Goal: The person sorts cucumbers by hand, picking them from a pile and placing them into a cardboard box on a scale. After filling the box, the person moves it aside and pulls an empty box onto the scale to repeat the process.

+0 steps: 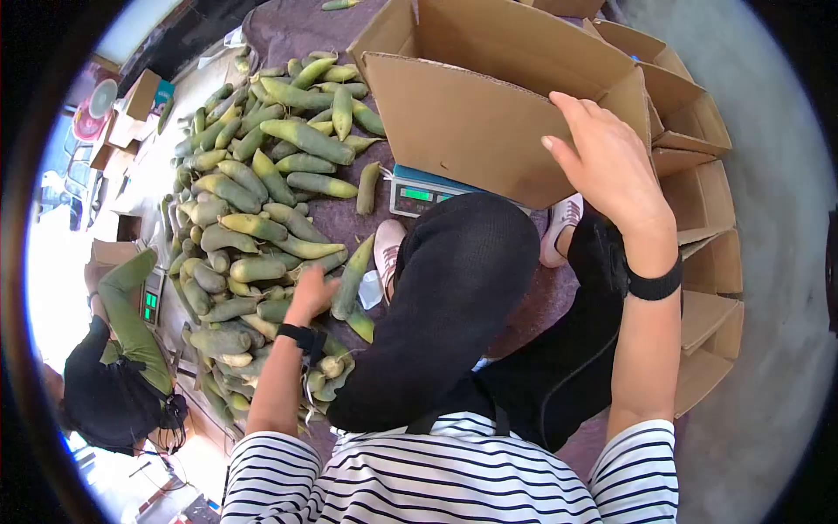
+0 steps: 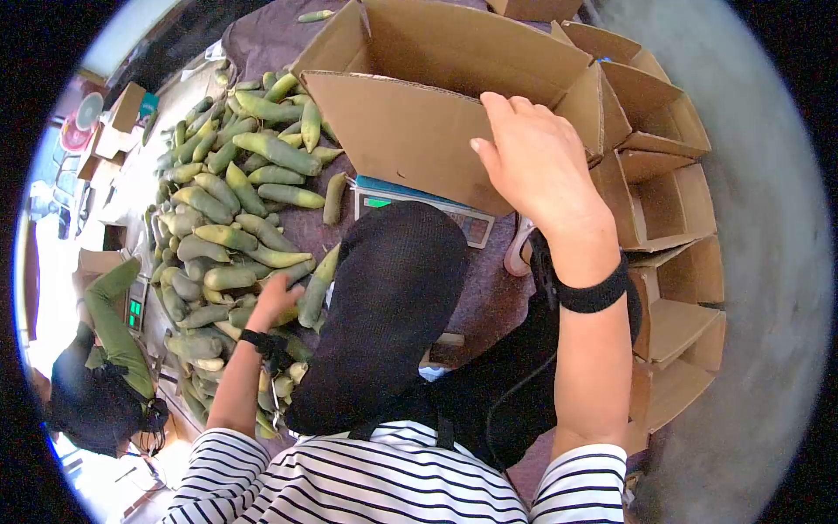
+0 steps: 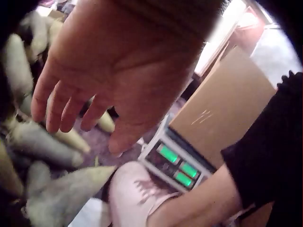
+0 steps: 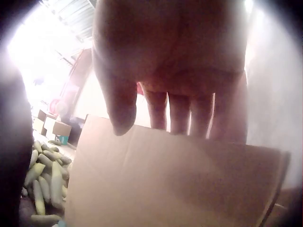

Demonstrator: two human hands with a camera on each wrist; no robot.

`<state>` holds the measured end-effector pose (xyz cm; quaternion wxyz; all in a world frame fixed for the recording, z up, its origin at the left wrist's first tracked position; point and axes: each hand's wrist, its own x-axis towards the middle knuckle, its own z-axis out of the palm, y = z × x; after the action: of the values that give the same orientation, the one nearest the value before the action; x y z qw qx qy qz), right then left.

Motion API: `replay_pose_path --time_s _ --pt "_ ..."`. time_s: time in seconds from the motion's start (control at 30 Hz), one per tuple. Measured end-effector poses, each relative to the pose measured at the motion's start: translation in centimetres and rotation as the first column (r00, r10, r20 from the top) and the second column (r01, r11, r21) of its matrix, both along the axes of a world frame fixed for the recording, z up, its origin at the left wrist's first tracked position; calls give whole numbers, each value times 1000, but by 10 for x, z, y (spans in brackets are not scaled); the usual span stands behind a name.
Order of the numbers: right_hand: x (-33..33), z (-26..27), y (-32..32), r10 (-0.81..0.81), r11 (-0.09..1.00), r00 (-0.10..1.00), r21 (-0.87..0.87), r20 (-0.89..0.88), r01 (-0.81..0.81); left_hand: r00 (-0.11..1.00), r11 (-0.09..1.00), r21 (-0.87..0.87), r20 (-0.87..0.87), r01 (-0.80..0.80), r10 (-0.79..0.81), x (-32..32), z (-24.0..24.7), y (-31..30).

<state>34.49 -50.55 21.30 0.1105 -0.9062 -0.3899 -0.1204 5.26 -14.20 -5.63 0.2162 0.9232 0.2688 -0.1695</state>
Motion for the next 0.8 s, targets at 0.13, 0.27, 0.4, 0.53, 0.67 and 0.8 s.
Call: replay_pose_path --time_s 0.13,0.27,0.4,0.53,0.67,0.8 --pt "-1 3 4 -1 1000 1000 -8 -8 1 957 978 -115 -254 -176 143 -20 -21 -27" --pt "1 3 5 -22 1000 1000 -21 -13 22 975 963 -177 -133 -202 180 -39 -73 -19" --pt "-2 10 8 -79 995 993 -70 -84 73 910 854 -332 -258 -400 326 -27 -60 -21" --pt "0 3 7 -45 999 999 -8 19 45 645 277 -649 -435 -708 628 -3 6 -38" --pt "0 -1 5 -56 998 998 -4 29 56 658 185 -800 -312 -571 685 3 59 -43" --pt "-1 0 2 -66 998 998 -4 18 66 705 424 -844 80 -329 704 14 99 -31"
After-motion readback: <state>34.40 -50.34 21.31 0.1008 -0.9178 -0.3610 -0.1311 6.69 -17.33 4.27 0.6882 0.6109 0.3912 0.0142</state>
